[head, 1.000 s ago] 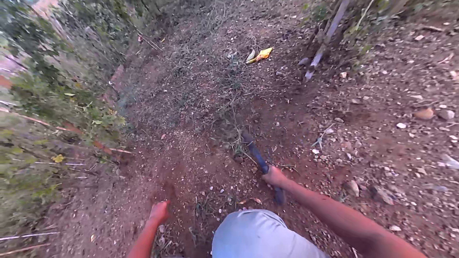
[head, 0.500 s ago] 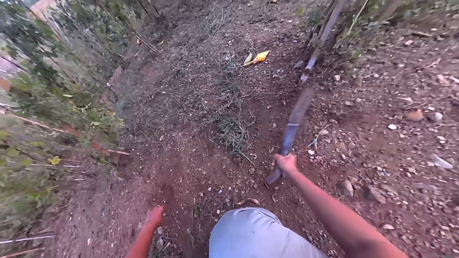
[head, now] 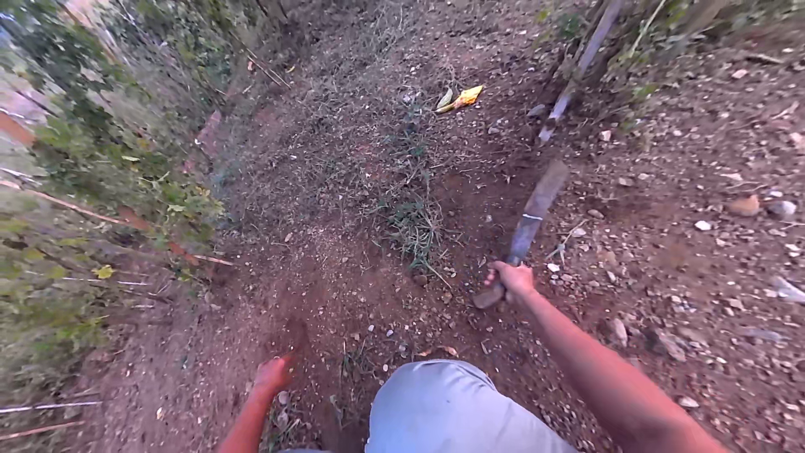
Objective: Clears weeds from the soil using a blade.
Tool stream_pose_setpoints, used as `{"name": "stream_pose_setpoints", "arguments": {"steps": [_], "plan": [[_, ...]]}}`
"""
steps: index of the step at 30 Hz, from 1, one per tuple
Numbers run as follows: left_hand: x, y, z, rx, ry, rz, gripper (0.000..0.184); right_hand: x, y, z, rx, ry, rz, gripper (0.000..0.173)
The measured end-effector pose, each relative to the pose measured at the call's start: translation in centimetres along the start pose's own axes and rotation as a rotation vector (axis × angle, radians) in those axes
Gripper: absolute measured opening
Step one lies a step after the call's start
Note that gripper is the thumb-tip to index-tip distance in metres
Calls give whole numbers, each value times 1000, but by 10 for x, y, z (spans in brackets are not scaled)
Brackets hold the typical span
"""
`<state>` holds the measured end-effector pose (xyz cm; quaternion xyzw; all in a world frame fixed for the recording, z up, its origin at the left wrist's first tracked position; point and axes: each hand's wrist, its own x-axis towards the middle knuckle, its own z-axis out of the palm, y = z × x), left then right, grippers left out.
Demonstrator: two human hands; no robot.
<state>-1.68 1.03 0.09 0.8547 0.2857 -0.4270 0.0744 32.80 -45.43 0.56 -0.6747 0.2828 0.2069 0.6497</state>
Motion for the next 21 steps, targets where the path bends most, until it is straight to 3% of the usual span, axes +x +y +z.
{"name": "stream_pose_setpoints", "arguments": {"steps": [2, 5, 9, 11, 13, 17, 18, 19, 21], "plan": [[0, 4, -2, 19, -12, -4, 51, -5, 33, 11, -158, -83, -51, 25], [5, 12, -5, 49, -14, 16, 49, -22, 66, -11, -892, -365, -8, 40], [9, 18, -6, 32, -3, 64, 45, -34, 16, -72, -1241, -383, -85, 45], [11, 15, -5, 24, 5, 65, 45, -21, -5, -98, -1201, -337, -122, 44], [9, 11, -2, 8, 3, 56, 46, -8, -12, -100, -962, -260, -122, 34], [6, 9, -2, 28, -13, 22, 48, 7, -10, -23, -135, -34, -21, 19], [5, 10, -3, 26, -11, 22, 48, 6, -3, -1, -40, -31, -21, 19], [4, 11, -5, 26, -8, 21, 48, 5, 11, 16, -64, -63, -33, 19], [0, 15, -8, 31, 1, 16, 46, -6, 47, 26, -481, -262, -45, 30]]}}
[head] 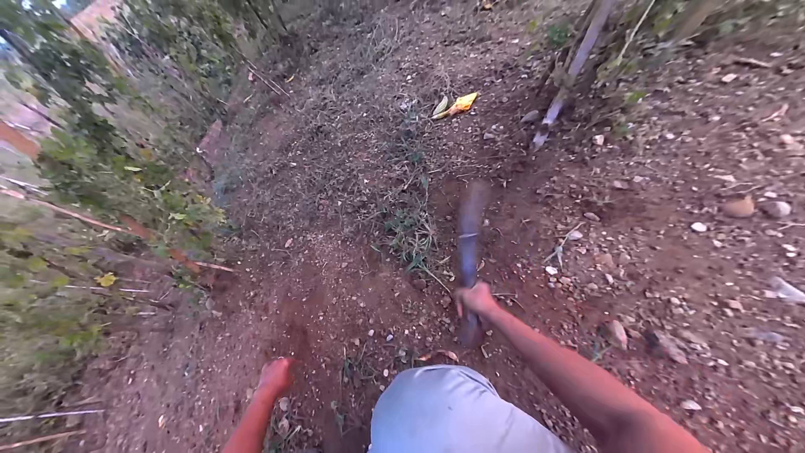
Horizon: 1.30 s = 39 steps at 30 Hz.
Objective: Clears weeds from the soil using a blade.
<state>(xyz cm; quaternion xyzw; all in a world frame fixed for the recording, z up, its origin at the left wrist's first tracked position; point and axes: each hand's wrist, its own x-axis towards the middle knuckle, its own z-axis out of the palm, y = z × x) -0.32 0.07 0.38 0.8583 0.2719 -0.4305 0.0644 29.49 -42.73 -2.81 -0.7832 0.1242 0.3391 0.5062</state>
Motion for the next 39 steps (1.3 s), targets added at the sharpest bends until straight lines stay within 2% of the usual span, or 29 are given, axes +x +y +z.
{"name": "stream_pose_setpoints", "arguments": {"steps": [1, 3, 6, 8, 10, 12, 15, 16, 17, 18, 20, 21, 24, 26, 28, 31, 32, 33, 34, 36, 39], "plan": [[-1, 2, -1, -5, 9, 1, 46, -6, 9, 4, -253, -132, 26, 35], [0, 4, -3, -27, 19, 9, 45, -24, 8, -5, -568, -244, 39, 42], [3, 1, 0, -33, 21, 28, 44, -40, -3, -56, -825, -211, -45, 45], [5, -3, 0, -45, 28, 27, 45, -41, -5, -90, -857, -130, -93, 49], [5, -9, 4, -61, 32, 19, 46, -36, -5, -109, -712, -44, -85, 49], [4, -12, 6, -68, 25, 11, 46, -28, -10, -104, -411, 48, -43, 42], [4, -12, 4, -49, 19, 0, 45, -17, -20, -59, 245, 176, 22, 27], [4, -10, 2, -45, 23, -3, 45, -14, -17, -43, 336, 182, 21, 24], [3, -7, 0, -43, 25, -6, 45, -12, -8, -29, 289, 151, 5, 23], [3, -5, -2, -43, 25, -10, 45, -12, 4, -20, 99, 82, -6, 25], [3, 0, -4, -33, 21, -8, 45, -16, 14, -19, -385, -122, 51, 39], [4, 1, -5, -28, 21, 1, 45, -18, 12, -24, -511, -167, 69, 42], [4, 5, -4, -26, 14, 15, 45, -19, -6, -67, -620, -172, 56, 46], [3, 0, -3, -44, 22, 16, 45, -13, -12, -90, -542, -113, 22, 43], [5, -7, 3, -66, 31, 10, 46, -9, -16, -92, -302, -8, 14, 38], [7, -14, 6, -53, 23, -7, 48, -5, -18, -56, 195, 158, 25, 31], [7, -14, 5, -49, 27, -9, 48, -8, -11, -41, 251, 177, 9, 32], [6, -12, 4, -50, 28, -11, 47, -15, 4, -29, 189, 164, -16, 35], [5, -10, 3, -53, 27, -12, 47, -25, 23, -23, 13, 95, -19, 39], [4, -4, -2, -46, 25, -10, 46, -48, 52, -26, -406, -141, 46, 42], [5, 2, -5, -39, 28, 17, 44, -74, 58, -57, -621, -263, 80, 38]]}}
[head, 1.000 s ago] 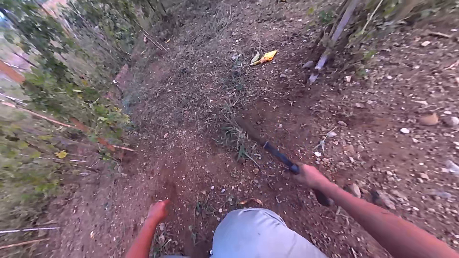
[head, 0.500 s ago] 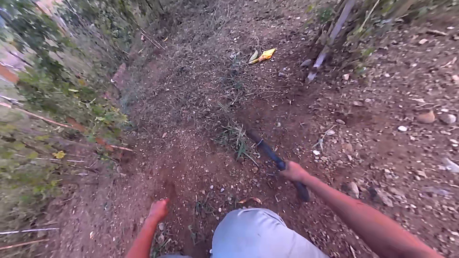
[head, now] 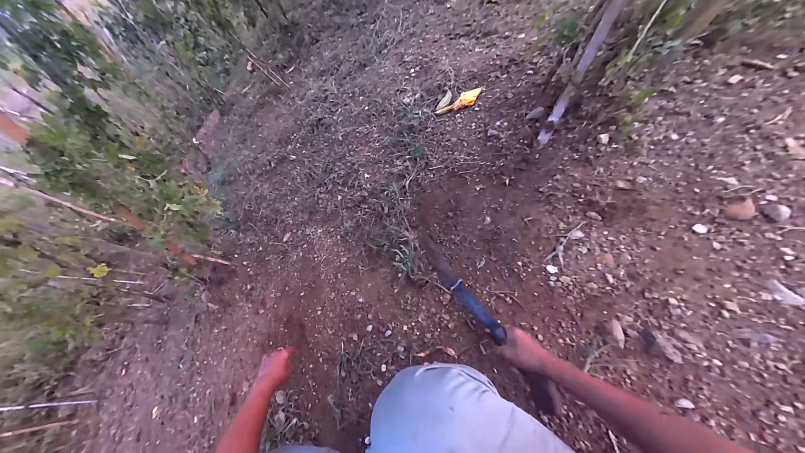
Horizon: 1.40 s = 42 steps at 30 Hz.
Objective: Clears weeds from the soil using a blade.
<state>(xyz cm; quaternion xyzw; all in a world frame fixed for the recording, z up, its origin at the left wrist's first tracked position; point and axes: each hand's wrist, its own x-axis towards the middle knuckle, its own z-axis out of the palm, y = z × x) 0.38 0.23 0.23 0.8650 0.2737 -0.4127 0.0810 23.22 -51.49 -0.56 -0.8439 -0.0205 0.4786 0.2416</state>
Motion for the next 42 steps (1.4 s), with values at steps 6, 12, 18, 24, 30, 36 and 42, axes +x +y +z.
{"name": "stream_pose_setpoints", "arguments": {"steps": [6, 12, 18, 24, 30, 36, 42], "plan": [[-1, -6, 1, -32, 24, 13, 45, -15, -2, -67, 249, 271, -45, 41], [-4, -12, 2, -9, 27, -25, 46, 42, -77, -11, 982, 404, -89, 31], [-5, -2, -1, -24, 26, -12, 45, 23, -70, 11, -440, -65, -106, 55], [-9, -14, 4, -62, 49, 11, 45, -24, -44, -33, -574, 4, -145, 49], [-6, -22, 12, -13, 11, -38, 47, -13, -40, -42, 498, 270, -82, 41], [-7, -1, -2, -5, 25, 11, 43, 7, 1, 35, 242, 43, 1, 29], [1, -3, 5, -3, 21, 45, 44, -23, 13, -17, 346, 77, -5, 27]]}}
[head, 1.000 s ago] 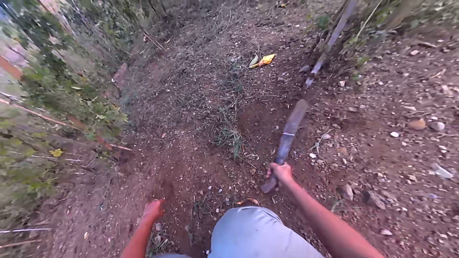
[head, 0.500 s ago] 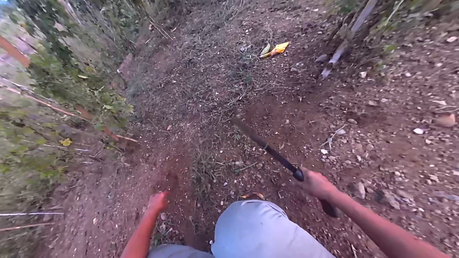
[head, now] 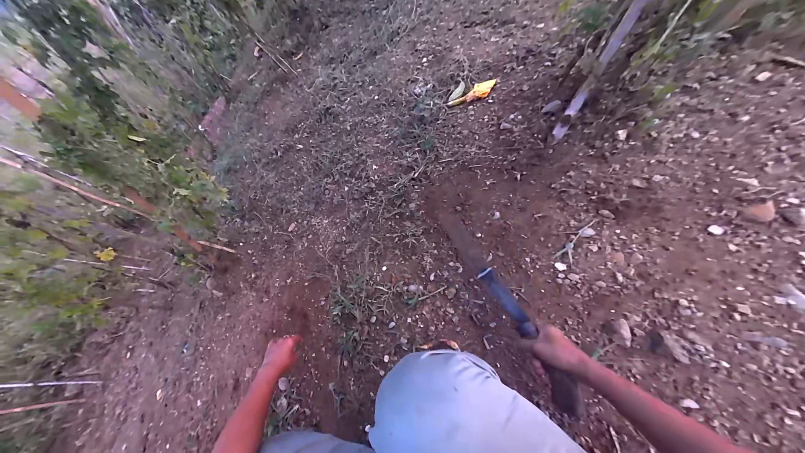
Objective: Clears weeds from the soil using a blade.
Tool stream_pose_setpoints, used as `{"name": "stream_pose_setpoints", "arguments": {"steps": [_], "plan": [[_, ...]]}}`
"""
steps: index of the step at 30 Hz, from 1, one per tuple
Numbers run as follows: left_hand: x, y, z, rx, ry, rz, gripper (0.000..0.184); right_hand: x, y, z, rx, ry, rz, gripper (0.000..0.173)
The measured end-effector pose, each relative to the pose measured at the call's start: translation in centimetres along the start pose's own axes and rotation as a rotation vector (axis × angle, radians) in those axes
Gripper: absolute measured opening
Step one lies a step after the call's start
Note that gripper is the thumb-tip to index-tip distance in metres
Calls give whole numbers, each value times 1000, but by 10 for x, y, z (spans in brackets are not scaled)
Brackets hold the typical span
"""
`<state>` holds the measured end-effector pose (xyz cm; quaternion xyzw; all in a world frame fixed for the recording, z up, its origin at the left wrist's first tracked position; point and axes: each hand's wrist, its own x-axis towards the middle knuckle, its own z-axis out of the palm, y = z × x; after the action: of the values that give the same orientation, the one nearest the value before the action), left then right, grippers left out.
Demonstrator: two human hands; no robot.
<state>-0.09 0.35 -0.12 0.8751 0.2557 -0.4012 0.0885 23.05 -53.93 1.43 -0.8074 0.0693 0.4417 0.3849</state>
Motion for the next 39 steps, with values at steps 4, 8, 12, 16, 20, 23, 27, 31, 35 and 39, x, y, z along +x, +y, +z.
{"name": "stream_pose_setpoints", "arguments": {"steps": [4, 8, 12, 16, 20, 23, 27, 31, 35, 39], "plan": [[-4, -5, 1, 22, -13, -23, 45, 17, -44, 10, 598, 291, -20, 22], [-6, 0, -5, 14, -14, -37, 44, 33, -14, 55, 444, 232, -64, 22], [-2, 7, -6, 10, -14, -11, 43, 12, 36, 53, -198, -128, 27, 29], [1, 1, -1, -4, 0, -2, 43, -3, 34, 3, -10, -57, 15, 23], [-1, -5, 2, -9, 18, -14, 43, 3, -6, -5, 531, 246, 20, 19], [-3, -3, 0, 10, 11, -23, 44, 24, -22, 22, 761, 366, 8, 17], [-3, 7, -9, 21, -20, -37, 48, 25, 21, 56, -18, 4, -23, 27], [-4, 11, -11, -15, 9, -5, 44, 7, 22, 28, -481, -228, -12, 32], [-6, 1, -4, -18, -21, -22, 44, 7, -8, -5, -206, -107, -62, 31], [-9, -9, -3, -5, -7, -65, 46, 42, -58, 22, 452, 170, -105, 29]]}}
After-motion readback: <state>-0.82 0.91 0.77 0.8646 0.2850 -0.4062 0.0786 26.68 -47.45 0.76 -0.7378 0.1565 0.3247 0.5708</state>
